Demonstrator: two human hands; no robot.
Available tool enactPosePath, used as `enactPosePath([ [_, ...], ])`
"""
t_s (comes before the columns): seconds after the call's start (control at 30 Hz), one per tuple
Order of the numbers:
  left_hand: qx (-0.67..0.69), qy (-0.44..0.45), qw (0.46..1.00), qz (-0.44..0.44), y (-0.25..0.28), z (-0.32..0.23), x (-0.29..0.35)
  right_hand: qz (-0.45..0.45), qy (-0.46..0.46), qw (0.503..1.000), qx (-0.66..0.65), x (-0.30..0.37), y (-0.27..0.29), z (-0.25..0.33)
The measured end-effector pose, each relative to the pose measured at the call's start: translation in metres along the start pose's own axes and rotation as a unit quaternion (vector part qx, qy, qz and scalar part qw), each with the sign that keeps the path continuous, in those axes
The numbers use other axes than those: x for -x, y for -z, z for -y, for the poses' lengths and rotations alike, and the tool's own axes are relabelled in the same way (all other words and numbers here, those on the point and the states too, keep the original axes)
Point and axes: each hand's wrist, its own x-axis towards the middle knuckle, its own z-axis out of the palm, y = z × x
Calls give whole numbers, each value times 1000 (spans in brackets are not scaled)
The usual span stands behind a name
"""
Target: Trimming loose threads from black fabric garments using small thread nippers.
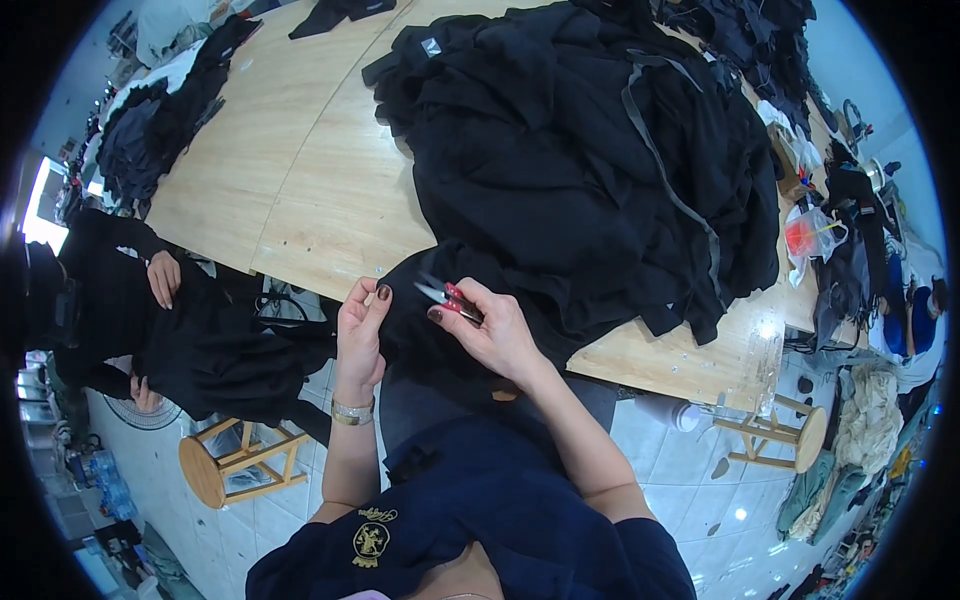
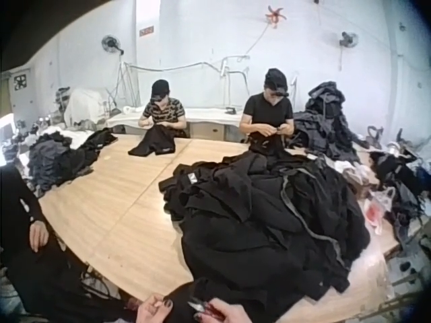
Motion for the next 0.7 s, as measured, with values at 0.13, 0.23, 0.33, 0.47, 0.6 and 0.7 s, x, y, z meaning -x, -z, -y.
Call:
enactPosePath([
  [0.13, 9, 9, 1000, 10, 1, -1, -4, 48, 48, 989, 130, -2, 15, 12],
  [0.23, 24, 20, 999, 27, 5, -2, -7, 62, 68, 979, 181, -4, 22, 17],
  [0.33, 29, 35, 998, 48, 4, -7, -8, 99, 65, 972, 203, -6, 27, 21],
  [0.47, 15, 50, 994, 96, 10, -9, -11, 130, 72, 965, 217, -7, 30, 25],
  [0.6, 18, 56, 991, 118, 14, -7, -16, 145, 82, 963, 214, -9, 32, 27],
  [0.7, 17, 60, 990, 130, 12, -8, -18, 153, 100, 958, 219, -10, 34, 27],
])
